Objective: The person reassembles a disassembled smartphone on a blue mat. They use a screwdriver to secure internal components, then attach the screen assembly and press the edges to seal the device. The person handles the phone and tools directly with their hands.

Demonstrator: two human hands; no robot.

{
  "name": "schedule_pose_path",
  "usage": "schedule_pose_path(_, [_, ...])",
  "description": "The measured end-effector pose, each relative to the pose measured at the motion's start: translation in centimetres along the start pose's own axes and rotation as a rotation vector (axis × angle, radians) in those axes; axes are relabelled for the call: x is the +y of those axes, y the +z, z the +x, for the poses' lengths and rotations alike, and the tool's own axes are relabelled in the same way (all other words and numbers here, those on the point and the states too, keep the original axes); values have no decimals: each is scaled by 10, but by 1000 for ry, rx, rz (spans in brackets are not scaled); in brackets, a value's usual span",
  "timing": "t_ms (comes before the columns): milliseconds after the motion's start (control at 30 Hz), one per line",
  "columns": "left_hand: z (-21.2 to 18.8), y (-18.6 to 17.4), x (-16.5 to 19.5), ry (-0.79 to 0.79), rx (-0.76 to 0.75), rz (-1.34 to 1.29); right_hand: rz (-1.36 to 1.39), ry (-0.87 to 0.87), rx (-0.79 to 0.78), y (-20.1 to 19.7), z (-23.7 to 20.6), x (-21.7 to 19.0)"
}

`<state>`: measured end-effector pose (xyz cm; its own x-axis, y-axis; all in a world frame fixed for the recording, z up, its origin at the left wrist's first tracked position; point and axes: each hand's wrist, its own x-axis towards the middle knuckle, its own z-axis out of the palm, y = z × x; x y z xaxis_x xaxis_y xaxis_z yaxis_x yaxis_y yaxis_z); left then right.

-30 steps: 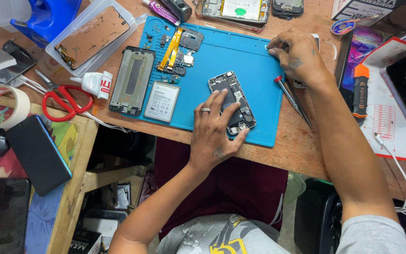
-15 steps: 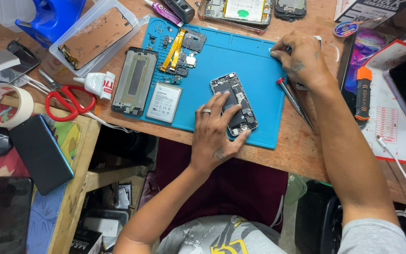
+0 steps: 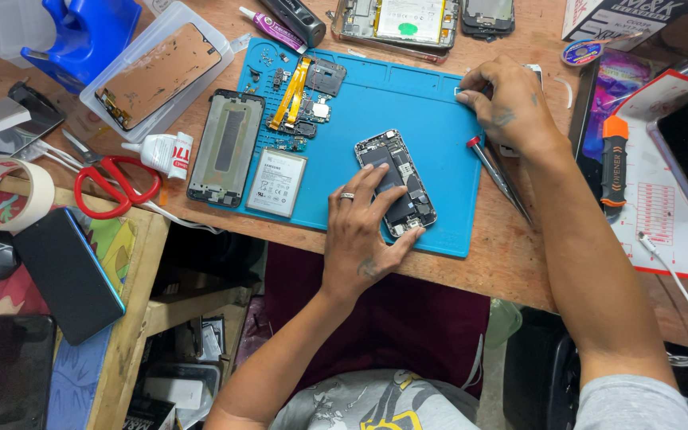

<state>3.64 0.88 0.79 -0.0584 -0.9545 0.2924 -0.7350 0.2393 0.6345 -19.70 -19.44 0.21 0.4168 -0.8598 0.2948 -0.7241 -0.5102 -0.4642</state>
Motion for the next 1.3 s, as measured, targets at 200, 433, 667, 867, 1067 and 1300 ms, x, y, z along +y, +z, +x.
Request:
schedule_pose_path(200, [0,2,-2,-4,-8,12,31,24,6,0,2,-5])
schedule_pose_path(433, [1,-1,0,-4,15,-34,78,-59,-24,-18,-7,-40])
schedule_pose_path(667, [0,-3,4,-15,25,0,165,-94,-161,-32,-26,-82])
schedule_pose_path(867, [1,-4,5,-16,46,-1,91,41,-324,-38,-28,-95])
schedule_pose_path(1067, [0,-3,6,-19,49,-4,114,126,-388,-38,-29,-91])
schedule_pose_path(1300, [1,-1,7,-30,47,-10,111,147,-447,-34,-29,-96])
